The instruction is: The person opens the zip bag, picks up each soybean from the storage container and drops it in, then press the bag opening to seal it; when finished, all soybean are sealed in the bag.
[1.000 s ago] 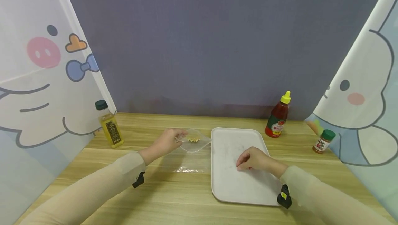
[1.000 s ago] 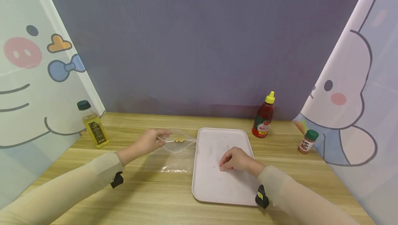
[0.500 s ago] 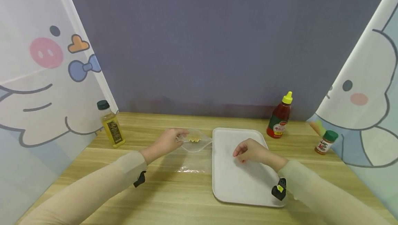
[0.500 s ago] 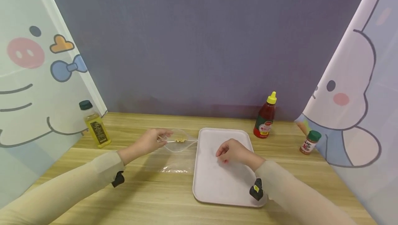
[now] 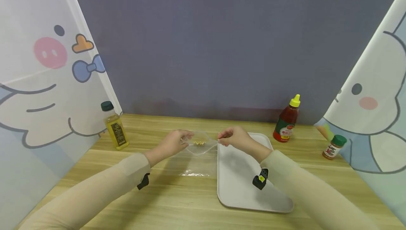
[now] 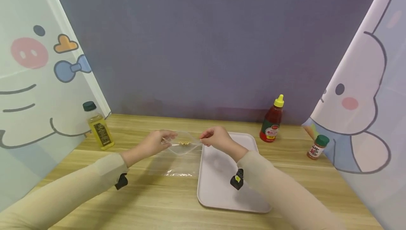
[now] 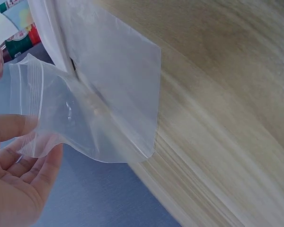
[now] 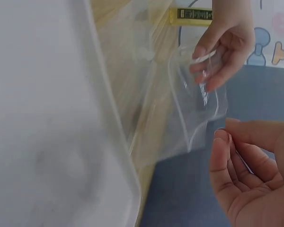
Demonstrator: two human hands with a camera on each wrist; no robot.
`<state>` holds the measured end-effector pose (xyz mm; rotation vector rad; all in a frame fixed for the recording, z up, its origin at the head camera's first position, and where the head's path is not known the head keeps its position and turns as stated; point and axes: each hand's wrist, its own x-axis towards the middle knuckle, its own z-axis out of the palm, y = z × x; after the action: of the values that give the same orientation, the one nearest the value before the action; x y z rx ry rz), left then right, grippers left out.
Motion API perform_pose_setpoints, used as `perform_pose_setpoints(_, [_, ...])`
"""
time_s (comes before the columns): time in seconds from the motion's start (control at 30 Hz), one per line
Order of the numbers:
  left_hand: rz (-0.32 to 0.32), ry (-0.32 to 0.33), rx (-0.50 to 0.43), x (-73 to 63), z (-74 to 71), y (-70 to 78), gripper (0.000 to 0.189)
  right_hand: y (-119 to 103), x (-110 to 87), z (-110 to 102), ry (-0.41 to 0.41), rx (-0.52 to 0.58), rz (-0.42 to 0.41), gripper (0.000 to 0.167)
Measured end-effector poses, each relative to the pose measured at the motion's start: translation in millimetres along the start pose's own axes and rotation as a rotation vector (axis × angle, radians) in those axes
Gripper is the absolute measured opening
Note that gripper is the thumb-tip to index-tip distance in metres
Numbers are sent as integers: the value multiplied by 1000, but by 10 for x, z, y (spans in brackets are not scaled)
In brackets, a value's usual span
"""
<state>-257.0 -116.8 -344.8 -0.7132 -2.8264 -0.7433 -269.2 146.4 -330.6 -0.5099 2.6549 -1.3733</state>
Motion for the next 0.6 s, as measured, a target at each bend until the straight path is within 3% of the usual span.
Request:
perform_pose_setpoints(0.2, [10,2,-23,2,-4,4,44,-164,122,211,3,-7,-38,12])
perform_pose_setpoints(0.6, [15,-5,-9,0,-17,-27,43,-292,162,446,23,-236,-142,8])
